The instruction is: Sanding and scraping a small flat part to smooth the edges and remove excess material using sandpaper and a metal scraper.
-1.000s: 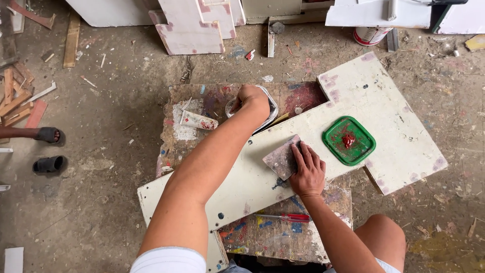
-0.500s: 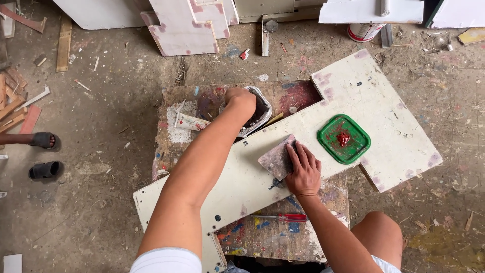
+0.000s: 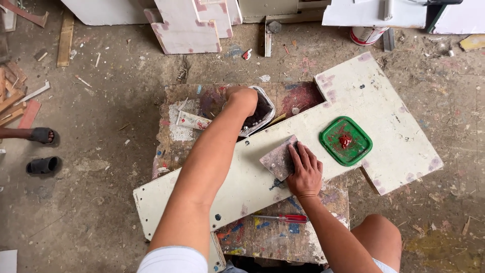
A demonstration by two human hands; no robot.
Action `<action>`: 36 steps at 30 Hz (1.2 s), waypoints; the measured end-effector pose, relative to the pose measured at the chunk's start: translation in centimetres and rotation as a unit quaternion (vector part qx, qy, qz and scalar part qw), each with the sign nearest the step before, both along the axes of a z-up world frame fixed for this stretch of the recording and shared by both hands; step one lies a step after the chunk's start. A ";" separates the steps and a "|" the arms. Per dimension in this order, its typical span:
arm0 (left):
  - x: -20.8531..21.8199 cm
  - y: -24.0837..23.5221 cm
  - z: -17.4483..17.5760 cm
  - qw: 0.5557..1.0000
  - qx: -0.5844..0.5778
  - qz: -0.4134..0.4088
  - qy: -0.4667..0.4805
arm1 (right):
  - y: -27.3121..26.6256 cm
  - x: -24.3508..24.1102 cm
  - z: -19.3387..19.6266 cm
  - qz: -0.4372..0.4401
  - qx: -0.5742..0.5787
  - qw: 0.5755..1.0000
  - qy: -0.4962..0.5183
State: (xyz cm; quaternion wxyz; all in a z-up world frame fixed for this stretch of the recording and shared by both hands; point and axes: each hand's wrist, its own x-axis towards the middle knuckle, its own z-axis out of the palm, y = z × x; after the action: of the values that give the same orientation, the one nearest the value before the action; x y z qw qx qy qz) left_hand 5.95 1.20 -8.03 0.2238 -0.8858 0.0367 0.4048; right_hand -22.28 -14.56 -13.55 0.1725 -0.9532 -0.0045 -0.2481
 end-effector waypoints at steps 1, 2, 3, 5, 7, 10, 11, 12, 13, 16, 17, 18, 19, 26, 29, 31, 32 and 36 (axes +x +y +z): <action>0.5 0.7 -0.5 0.999 -0.035 0.014 0.010 | 0.0 -0.1 -0.1 -0.001 -0.001 1.000 0.001; 1.0 1.4 -1.1 0.997 -0.069 0.029 0.019 | 0.0 -0.1 -0.2 -0.003 -0.002 1.000 0.002; 1.0 1.3 -1.0 0.997 -0.069 0.030 0.023 | 0.0 -0.1 -0.2 -0.002 -0.002 1.000 0.005; 1.2 1.4 -0.4 0.997 -0.060 0.036 0.015 | 0.0 0.3 0.0 -0.002 -0.006 1.000 -0.006; 0.4 0.7 0.1 0.998 -0.056 0.025 0.017 | 0.2 -0.2 0.7 0.001 -0.010 1.000 -0.012; 0.5 0.7 0.5 0.997 -0.070 0.018 0.026 | -0.1 -0.3 1.1 0.001 -0.011 1.000 -0.017; 0.6 1.4 0.7 0.996 -0.084 0.027 0.027 | 0.1 -0.2 1.1 0.003 -0.004 1.000 -0.018; 0.2 1.6 2.0 0.996 -0.082 0.029 0.029 | 0.2 -0.3 1.0 0.005 -0.001 1.000 -0.017; -0.1 1.6 3.3 0.996 -0.090 0.015 0.022 | 0.2 -0.2 1.0 0.005 -0.001 1.000 -0.018; -1.4 2.0 8.3 0.992 -0.125 -0.006 -0.003 | 0.0 0.0 0.7 0.004 -0.003 1.000 -0.025; -2.1 2.3 10.1 0.988 -0.150 -0.010 -0.019 | 0.1 -0.1 0.6 0.005 -0.004 1.000 -0.027; -2.1 2.5 10.1 0.989 -0.149 -0.010 -0.019 | 0.0 -0.1 0.6 0.005 -0.003 1.000 -0.027; -2.2 2.8 10.1 0.987 -0.156 -0.018 -0.033 | 0.1 -0.2 0.6 0.004 0.000 1.000 -0.020; -3.2 3.1 12.8 0.981 -0.179 -0.039 -0.060 | 0.0 -0.2 0.0 -0.003 -0.010 1.000 -0.011; -3.9 2.7 13.1 0.982 -0.172 -0.039 -0.064 | 0.0 -0.2 -0.1 -0.002 -0.008 1.000 -0.008; -3.2 3.4 10.5 0.981 -0.173 -0.041 -0.071 | 0.0 -0.2 -0.2 -0.003 -0.006 1.000 -0.003; -2.8 3.7 9.2 0.981 -0.174 -0.043 -0.077 | 0.0 -0.2 -0.3 -0.004 -0.004 1.000 0.001; -3.9 5.2 10.9 0.982 -0.178 -0.030 -0.062 | 0.1 -0.4 -0.2 -0.002 0.000 1.000 0.006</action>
State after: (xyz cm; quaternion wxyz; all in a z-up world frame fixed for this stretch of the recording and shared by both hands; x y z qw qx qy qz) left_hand 2.03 6.42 2.89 0.0766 -0.9333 0.1212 0.3291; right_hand -22.69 -14.50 -13.77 0.1717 -0.9547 -0.0016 -0.2428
